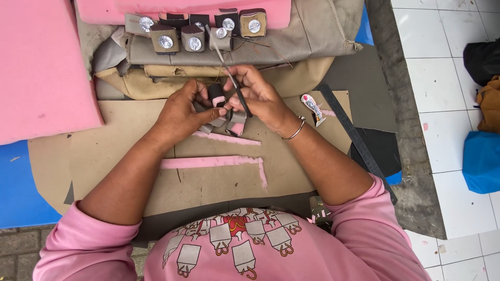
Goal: Trimming the edges of pink foam blocks using scissors
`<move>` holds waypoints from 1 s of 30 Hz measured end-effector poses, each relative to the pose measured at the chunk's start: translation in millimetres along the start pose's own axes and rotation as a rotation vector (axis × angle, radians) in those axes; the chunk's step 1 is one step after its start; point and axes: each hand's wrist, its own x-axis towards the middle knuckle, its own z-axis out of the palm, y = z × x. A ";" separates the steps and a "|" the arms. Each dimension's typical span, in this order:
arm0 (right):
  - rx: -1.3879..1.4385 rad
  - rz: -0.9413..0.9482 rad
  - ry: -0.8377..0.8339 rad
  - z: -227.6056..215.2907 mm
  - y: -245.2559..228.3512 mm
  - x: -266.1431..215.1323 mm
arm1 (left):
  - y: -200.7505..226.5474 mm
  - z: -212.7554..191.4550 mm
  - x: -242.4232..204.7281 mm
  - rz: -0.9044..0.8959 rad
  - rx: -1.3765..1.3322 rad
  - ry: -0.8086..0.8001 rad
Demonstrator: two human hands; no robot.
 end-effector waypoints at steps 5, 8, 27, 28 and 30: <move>-0.141 -0.093 0.002 -10.0 -6.5 2.1 | -8.0 -2.1 2.9 0.088 -0.289 0.008; -0.249 -0.105 0.054 -9.3 -19.7 3.1 | -14.2 -2.2 8.2 0.120 -0.444 -0.019; -0.515 -0.051 0.064 8.1 -25.2 -5.4 | 33.3 -67.9 -2.0 0.438 0.054 0.264; -0.516 -0.053 0.062 10.9 -27.9 -4.7 | 43.1 -73.7 3.1 0.440 0.055 0.267; -0.733 -0.005 0.057 15.6 -33.3 -4.6 | 62.5 -84.2 14.3 0.102 -0.310 0.279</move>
